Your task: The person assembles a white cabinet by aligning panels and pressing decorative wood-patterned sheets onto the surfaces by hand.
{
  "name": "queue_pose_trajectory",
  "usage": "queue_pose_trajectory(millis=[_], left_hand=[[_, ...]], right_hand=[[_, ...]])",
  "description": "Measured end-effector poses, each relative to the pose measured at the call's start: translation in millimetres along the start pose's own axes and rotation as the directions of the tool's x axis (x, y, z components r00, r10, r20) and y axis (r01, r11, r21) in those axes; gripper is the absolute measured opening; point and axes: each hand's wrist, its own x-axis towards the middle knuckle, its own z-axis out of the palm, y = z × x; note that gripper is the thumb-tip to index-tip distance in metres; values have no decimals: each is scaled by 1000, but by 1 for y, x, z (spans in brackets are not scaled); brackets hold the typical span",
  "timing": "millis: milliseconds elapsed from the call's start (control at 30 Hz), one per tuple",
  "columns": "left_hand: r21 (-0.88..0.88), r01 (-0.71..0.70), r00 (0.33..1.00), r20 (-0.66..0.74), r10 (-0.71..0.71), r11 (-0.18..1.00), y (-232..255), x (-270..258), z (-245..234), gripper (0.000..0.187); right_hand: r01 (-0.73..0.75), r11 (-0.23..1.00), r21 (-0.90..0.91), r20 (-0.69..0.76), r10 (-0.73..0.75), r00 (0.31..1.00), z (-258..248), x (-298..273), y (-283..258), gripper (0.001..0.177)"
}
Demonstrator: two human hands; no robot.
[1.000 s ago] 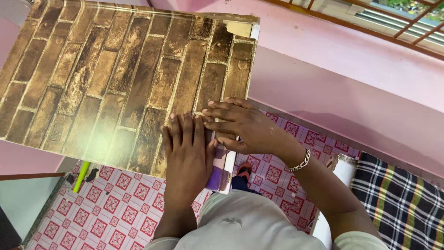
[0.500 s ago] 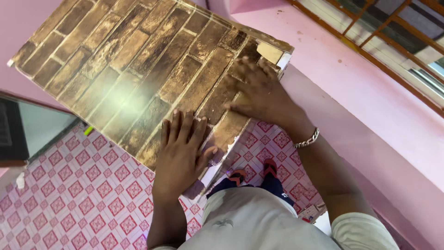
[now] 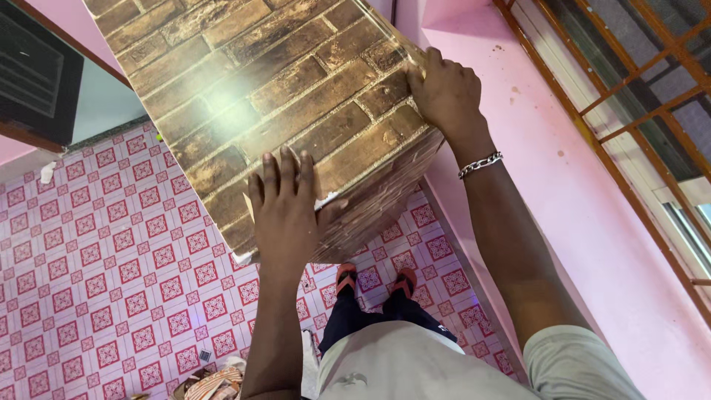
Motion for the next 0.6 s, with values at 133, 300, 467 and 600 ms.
queue_pose_trajectory(millis=[133, 300, 467, 600], left_hand=[[-69, -45, 998, -42, 42, 997, -7, -5, 2, 81], [-33, -75, 996, -43, 73, 997, -18, -20, -11, 80], [-116, -163, 987, -23, 162, 980, -9, -23, -10, 81], [-198, -256, 967, -59, 250, 946, -4, -23, -15, 83]], right_hand=[[55, 998, 32, -98, -52, 994, 16, -3, 13, 35], [40, 999, -1, -154, -40, 987, 6, -35, 6, 34], [-41, 999, -36, -225, 31, 974, -8, -93, 28, 32], [-164, 985, -56, -233, 147, 961, -22, -137, 38, 30]])
